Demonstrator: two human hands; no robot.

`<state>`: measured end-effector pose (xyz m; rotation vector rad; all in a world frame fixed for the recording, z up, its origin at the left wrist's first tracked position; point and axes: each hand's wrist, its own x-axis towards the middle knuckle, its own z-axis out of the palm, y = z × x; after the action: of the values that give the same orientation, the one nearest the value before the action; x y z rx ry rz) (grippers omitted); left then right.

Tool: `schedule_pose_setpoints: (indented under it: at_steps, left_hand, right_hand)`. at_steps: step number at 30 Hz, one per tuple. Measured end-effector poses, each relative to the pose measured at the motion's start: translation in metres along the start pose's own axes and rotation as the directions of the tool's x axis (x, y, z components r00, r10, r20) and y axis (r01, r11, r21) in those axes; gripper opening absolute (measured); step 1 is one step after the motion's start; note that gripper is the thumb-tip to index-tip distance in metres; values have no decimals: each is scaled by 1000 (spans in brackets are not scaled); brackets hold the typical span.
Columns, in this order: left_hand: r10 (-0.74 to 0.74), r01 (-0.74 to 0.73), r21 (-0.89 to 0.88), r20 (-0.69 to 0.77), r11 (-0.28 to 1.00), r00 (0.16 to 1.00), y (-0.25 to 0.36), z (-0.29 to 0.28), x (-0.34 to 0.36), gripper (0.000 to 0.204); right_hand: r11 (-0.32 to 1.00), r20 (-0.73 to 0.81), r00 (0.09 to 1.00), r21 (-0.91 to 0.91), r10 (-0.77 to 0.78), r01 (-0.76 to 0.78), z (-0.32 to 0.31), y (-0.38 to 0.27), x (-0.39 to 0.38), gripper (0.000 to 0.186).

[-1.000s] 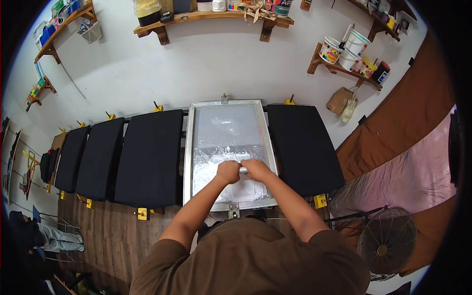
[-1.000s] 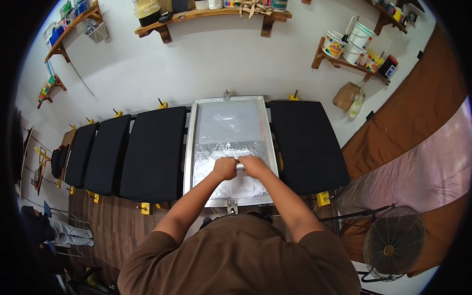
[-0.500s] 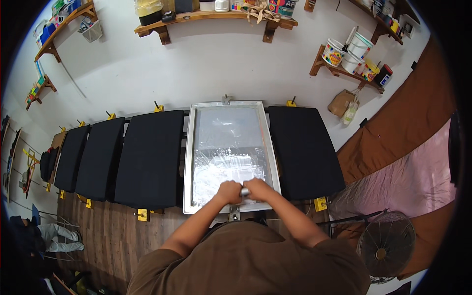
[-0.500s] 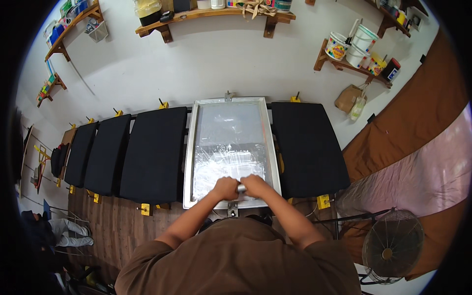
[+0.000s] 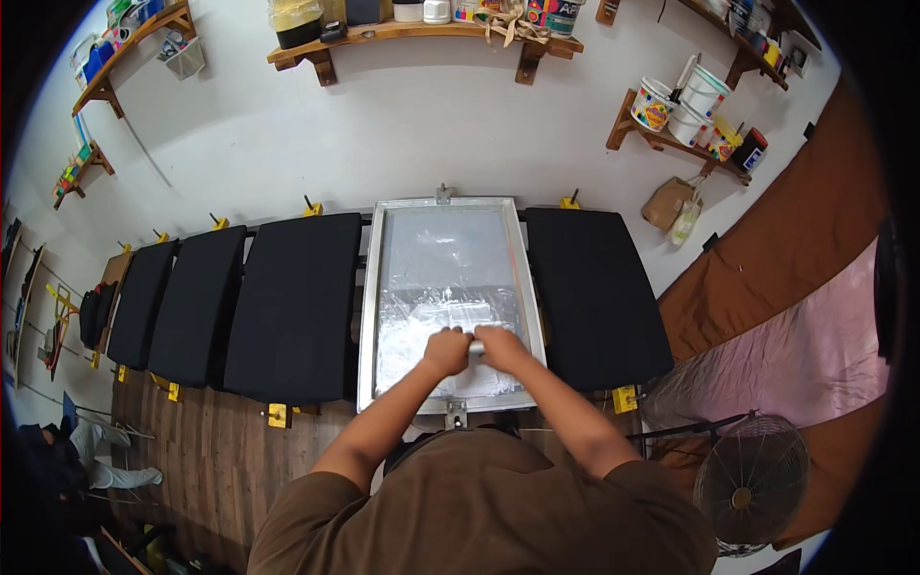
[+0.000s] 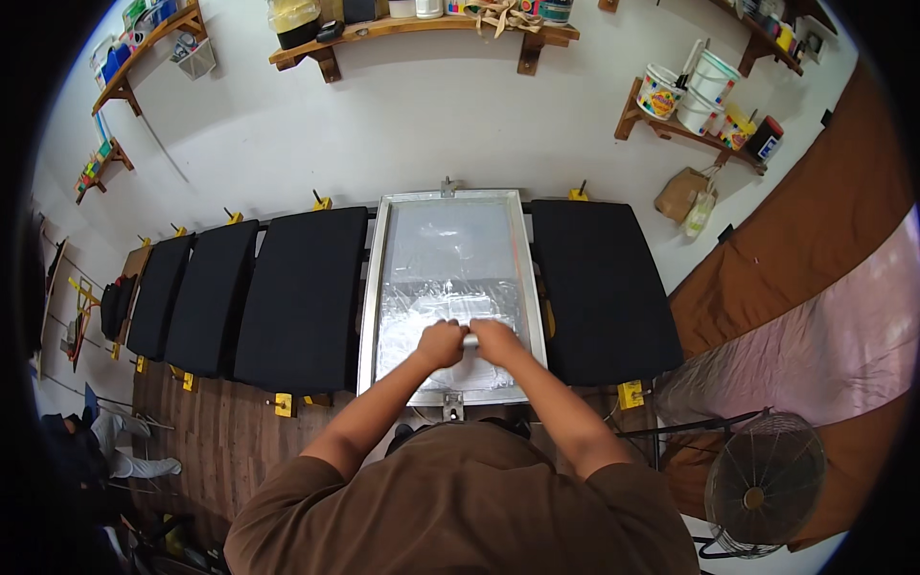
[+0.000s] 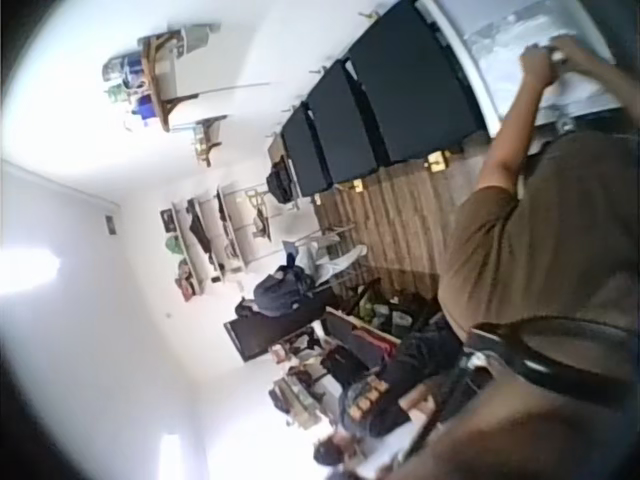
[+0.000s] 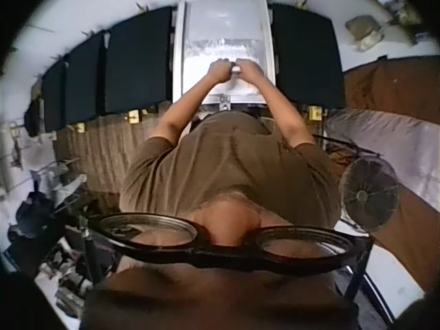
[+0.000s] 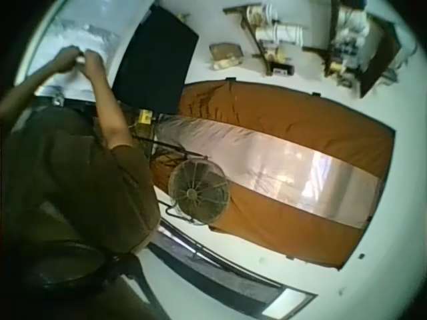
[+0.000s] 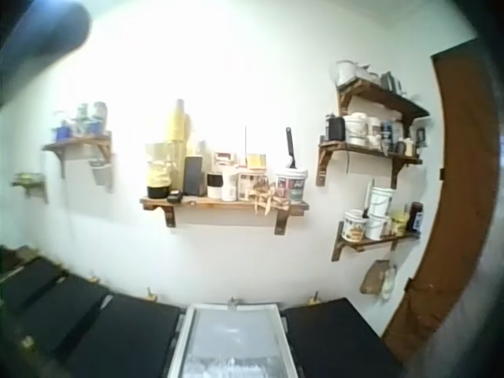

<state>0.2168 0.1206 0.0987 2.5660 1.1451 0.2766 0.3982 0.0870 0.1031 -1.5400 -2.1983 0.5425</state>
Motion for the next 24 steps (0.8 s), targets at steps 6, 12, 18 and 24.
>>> schedule_pose_setpoints:
  at_steps: [6,12,18,24]
  left_hand:
    - [60,-62,44,29,997,998,30,21,-59,18]
    - [-81,81,13,272,997,959,21,-12,-33,23]
    - [-203,198,50,147,979,968,-1,-18,41,21]
    - [-188,182,47,270,982,944,2,-10,21,21]
  right_hand:
    - [995,-22,996,-44,83,-84,29,-32,-70,29]
    - [998,157,987,43,43,-50,-4,-25,-38,23]
    - [990,49,996,-124,78,-72,-1,24,33,24]
    - [993,202,976,-101,84,-65,-4,14,16,26]
